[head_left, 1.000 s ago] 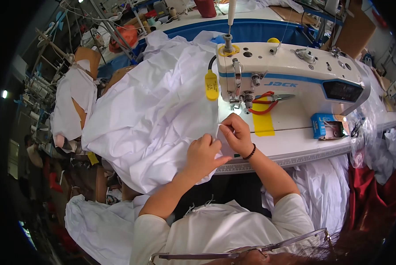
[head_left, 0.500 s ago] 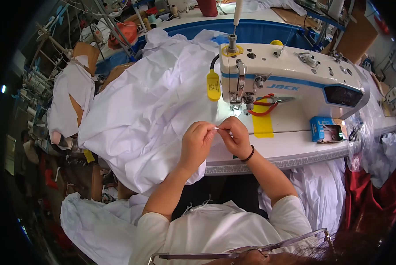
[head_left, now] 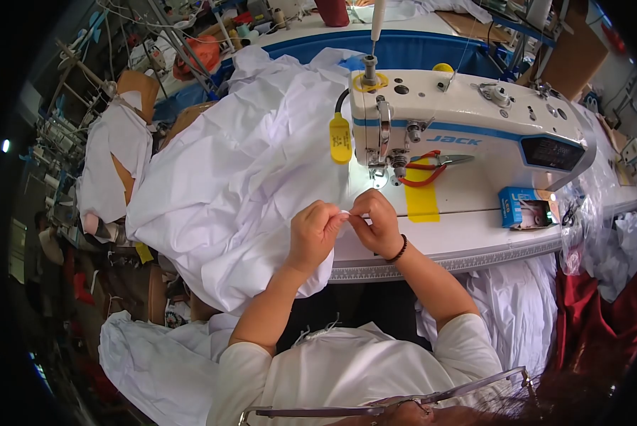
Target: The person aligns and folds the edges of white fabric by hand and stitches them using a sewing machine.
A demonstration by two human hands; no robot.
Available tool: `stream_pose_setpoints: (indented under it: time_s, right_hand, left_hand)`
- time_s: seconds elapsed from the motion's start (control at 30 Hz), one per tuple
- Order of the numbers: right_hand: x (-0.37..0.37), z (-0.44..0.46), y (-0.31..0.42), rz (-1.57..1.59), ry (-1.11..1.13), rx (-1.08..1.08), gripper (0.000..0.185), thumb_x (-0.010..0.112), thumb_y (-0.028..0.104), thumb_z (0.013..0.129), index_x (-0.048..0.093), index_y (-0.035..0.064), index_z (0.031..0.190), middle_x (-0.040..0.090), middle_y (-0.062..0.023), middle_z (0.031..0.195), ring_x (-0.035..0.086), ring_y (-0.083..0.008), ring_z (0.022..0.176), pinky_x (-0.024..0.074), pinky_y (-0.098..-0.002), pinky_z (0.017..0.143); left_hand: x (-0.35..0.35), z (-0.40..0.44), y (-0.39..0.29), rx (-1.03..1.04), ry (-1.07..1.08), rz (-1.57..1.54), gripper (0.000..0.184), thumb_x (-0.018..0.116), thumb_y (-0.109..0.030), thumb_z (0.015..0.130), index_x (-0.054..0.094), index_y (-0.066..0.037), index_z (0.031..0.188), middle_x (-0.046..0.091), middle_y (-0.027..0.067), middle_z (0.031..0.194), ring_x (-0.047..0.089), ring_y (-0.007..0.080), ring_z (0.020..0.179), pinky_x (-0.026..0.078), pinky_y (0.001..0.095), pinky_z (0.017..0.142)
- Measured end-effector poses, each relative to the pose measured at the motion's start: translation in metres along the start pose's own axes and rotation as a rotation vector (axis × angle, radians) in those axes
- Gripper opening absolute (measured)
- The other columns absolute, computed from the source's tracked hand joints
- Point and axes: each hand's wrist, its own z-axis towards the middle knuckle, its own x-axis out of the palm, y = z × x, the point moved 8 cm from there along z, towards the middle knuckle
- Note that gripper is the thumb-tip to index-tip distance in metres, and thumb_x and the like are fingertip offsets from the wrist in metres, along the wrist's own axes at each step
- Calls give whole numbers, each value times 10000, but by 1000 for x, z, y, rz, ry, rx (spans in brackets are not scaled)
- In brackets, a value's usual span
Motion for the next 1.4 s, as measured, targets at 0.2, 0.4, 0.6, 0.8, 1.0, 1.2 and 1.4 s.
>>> stream_pose_setpoints:
  time_s: [0.2, 0.4, 0.6, 0.8, 1.0, 1.2, 1.4]
  right_hand:
    - [-3, 3, 7, -84, 12, -62, 248, 687, -64, 687, 544, 55, 851, 553, -88, 794, 560, -275, 734, 458, -338, 622]
    - [-38, 104, 137, -597, -22, -610, 371, 659, -39, 633, 638, 63, 989, 606, -83, 921, 595, -271, 851, 505, -353, 728]
    - [-34, 211, 67, -1425, 429, -564, 17, 662, 108, 761, 663, 123, 771, 635, -19, 1060, 508, -172, 1193, 268, -487, 1115]
    - [-50, 238, 79, -1717, 573, -219, 84, 649, 90, 773, 668, 126, 847, 631, -28, 918, 587, -170, 1012, 447, -374, 957]
    - [-20, 84, 83, -749, 697, -38, 271, 620, 90, 772, 625, 112, 1043, 605, -60, 734, 630, -245, 658, 487, -355, 556]
    - [-13, 30, 42, -546, 553, -39, 304, 597, 61, 755, 655, 130, 1045, 600, -42, 734, 616, -238, 618, 478, -359, 543]
    - [-8, 27, 36, -586, 639, -26, 326, 596, 56, 735, 666, 143, 1041, 579, -36, 709, 608, -234, 609, 473, -355, 533]
  left_hand:
    - [-3, -3, 1, 14, 7, -5, 125, 700, -93, 829, 599, -21, 815, 570, 84, 689, 549, 226, 589, 440, 297, 538]
    - [-5, -14, 3, -34, 36, -13, 56, 622, 9, 814, 628, -27, 857, 615, 102, 732, 605, 244, 648, 476, 322, 589]
    - [-11, -15, 2, -88, 23, -155, 151, 614, 41, 802, 659, -20, 932, 616, 93, 767, 599, 240, 665, 470, 315, 595]
    - [-9, -18, 12, -152, -9, -187, 130, 673, -1, 812, 667, -13, 941, 597, 72, 750, 534, 156, 635, 422, 259, 584]
    - [-12, -16, 11, -90, -62, -185, 135, 693, -12, 809, 677, -33, 941, 589, 67, 764, 568, 175, 644, 440, 274, 555]
    - [-7, -15, 10, -70, -36, -196, 180, 696, 6, 799, 680, -47, 970, 606, 63, 794, 585, 181, 667, 464, 272, 574]
    - [-5, -14, 8, -44, -18, -183, 187, 707, -7, 793, 678, -49, 973, 616, 66, 818, 595, 179, 675, 473, 269, 579]
